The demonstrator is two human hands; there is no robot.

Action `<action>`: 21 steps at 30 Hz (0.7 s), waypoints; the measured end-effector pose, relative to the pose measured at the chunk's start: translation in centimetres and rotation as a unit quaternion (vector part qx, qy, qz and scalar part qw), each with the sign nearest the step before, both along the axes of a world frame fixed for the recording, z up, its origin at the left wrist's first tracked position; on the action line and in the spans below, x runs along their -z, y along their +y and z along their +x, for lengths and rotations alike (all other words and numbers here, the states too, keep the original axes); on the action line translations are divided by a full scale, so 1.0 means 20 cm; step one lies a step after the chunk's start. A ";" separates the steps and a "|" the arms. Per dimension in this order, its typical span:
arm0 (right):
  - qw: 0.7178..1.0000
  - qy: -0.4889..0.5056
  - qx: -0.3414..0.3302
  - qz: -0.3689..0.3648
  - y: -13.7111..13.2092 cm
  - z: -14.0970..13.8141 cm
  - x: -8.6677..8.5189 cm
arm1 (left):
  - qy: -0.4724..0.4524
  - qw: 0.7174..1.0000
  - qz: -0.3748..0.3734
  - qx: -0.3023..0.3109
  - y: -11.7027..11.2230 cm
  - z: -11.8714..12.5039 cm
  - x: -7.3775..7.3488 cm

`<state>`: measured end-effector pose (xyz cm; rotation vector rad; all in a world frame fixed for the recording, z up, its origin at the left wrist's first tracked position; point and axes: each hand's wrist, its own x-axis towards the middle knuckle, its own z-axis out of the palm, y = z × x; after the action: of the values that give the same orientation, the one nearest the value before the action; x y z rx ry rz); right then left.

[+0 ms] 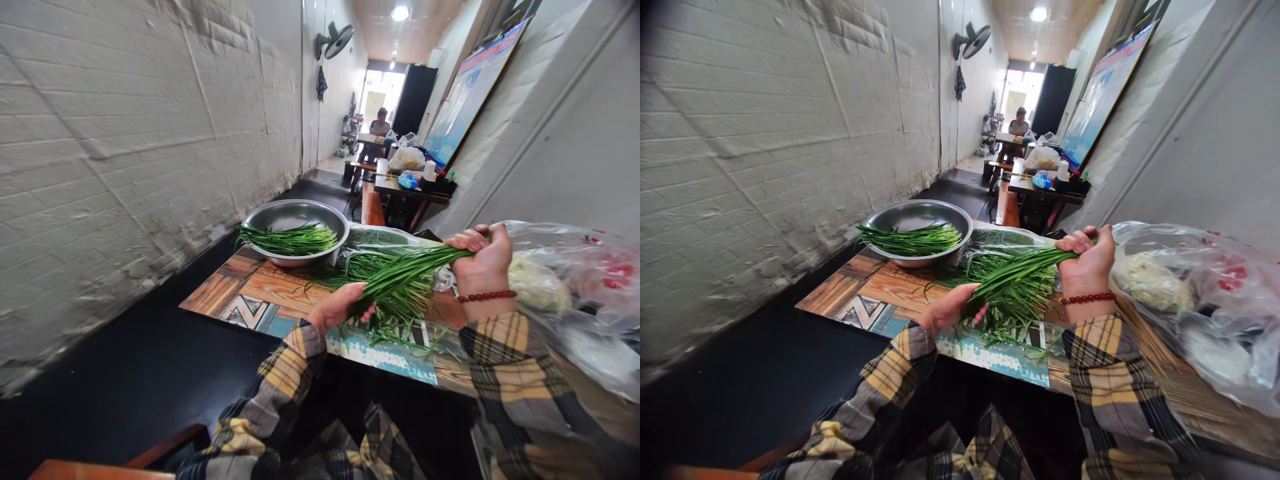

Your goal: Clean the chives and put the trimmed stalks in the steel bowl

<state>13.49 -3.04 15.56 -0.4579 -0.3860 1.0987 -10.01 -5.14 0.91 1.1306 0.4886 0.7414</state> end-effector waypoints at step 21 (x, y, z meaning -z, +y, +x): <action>1.000 -0.014 0.010 -0.011 -0.03 -0.05 0.13 | 0.121 0.931 -0.009 -0.344 0.09 0.02 0.09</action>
<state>12.58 -3.73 12.89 -0.4967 -0.3934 1.0780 -9.65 -3.33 -0.89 1.0343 1.1318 1.2034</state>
